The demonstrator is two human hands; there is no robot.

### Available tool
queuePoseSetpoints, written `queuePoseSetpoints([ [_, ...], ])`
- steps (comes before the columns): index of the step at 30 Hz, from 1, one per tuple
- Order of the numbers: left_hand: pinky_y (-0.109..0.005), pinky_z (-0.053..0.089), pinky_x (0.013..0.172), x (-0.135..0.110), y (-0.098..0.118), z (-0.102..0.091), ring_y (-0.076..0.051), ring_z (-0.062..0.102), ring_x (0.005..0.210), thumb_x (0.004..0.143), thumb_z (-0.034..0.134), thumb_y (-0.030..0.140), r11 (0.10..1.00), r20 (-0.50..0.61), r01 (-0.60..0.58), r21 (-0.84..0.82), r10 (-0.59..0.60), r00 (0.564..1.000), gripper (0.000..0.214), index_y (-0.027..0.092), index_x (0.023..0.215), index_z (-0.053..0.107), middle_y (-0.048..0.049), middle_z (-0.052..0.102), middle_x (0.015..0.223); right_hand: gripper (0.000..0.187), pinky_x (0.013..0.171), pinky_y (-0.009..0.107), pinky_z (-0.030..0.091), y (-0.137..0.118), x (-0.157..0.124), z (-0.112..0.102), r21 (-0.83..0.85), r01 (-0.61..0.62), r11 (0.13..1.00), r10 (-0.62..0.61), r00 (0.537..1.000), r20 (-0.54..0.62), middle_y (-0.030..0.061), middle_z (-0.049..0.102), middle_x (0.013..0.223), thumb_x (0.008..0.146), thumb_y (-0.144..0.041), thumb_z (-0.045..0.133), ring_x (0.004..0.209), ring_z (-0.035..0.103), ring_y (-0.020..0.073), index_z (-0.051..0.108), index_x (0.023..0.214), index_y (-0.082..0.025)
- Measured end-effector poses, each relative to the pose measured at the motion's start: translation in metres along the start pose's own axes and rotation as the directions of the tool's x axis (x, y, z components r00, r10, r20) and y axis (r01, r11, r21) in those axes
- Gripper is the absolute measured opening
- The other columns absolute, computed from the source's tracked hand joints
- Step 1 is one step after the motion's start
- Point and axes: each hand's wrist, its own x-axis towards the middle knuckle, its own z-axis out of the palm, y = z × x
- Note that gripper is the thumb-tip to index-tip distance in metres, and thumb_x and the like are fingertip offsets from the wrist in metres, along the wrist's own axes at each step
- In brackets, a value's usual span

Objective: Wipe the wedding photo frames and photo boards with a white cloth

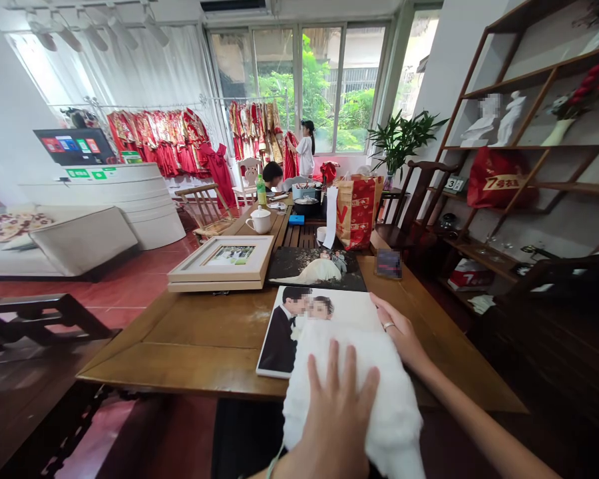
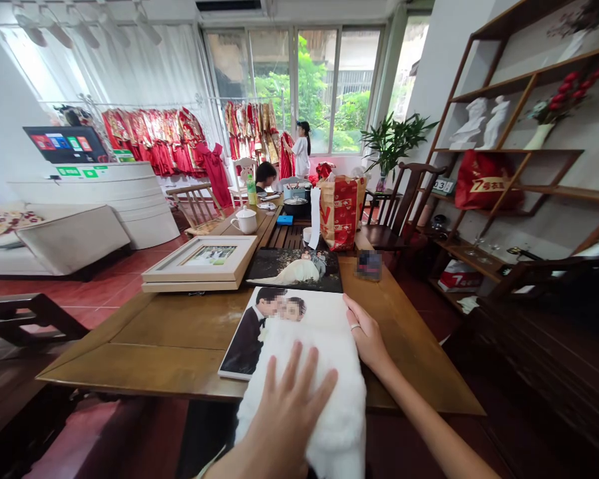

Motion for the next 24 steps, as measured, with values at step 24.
queuePoseSetpoints([
  [24, -0.054, 0.005, 0.110, -0.040, -0.059, -0.061, -0.024, -0.011, 0.138, 0.046, 0.042, 0.002, 0.971, 0.179, 0.237, 0.029, -0.238, 0.954, 0.108, 0.035, 0.145, 0.015, 0.0045, -0.004, 0.152, 0.047, 0.112, 0.045, 0.028, -0.001, -0.001, 0.003, -0.267, 0.080, 0.960, -0.065, 0.996, 0.066, 0.0163, 0.045, 0.139, 0.085, -0.023, 0.041, 0.131, 0.040, 0.0255, 0.055, 0.126, -0.006],
])
